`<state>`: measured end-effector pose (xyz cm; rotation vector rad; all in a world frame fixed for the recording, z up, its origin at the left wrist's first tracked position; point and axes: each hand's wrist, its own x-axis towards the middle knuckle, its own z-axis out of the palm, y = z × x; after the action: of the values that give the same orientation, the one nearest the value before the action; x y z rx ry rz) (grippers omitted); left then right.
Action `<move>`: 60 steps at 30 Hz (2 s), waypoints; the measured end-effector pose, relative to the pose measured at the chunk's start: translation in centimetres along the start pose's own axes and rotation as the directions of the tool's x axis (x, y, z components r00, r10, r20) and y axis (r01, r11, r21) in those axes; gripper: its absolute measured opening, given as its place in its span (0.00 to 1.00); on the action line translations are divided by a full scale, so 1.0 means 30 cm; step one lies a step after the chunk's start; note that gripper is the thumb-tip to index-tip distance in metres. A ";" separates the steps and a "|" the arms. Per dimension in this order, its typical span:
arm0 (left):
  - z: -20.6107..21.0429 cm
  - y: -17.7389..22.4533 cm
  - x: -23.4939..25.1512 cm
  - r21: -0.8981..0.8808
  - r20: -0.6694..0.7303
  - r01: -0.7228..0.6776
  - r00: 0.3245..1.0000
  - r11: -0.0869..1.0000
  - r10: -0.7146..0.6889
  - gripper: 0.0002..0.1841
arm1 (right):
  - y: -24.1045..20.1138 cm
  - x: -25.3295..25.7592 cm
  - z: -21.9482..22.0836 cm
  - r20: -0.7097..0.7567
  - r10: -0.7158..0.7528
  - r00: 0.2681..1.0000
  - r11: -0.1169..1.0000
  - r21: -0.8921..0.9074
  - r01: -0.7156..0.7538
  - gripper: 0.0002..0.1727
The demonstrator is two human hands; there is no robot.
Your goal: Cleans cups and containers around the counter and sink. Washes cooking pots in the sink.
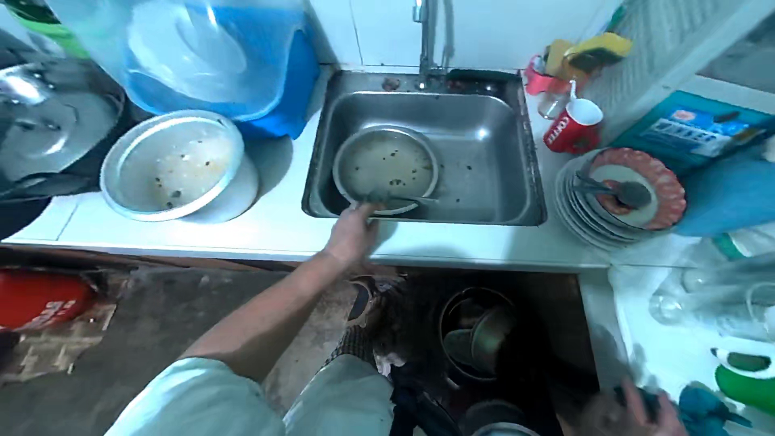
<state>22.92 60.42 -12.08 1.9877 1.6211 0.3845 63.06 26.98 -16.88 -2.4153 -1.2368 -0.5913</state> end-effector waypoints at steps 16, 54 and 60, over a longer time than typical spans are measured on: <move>-0.061 -0.293 0.399 -0.454 0.419 0.551 0.826 0.701 -0.378 0.50 | -1.406 0.594 0.569 0.812 -0.392 0.433 0.905 0.255 0.341 0.26; -0.124 0.489 0.235 -0.883 0.256 0.001 0.838 0.469 0.481 0.40 | -0.847 0.676 -0.015 0.563 0.394 0.726 -0.077 0.808 -0.585 0.09; 0.171 0.875 0.294 -0.836 0.358 0.029 0.786 0.549 0.504 0.36 | -0.604 0.719 0.037 0.724 0.494 0.482 -0.211 0.638 -0.741 0.10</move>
<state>49.03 64.38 -2.27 1.3672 0.5523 0.4714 59.73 52.03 -4.40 -1.4838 0.0243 0.6967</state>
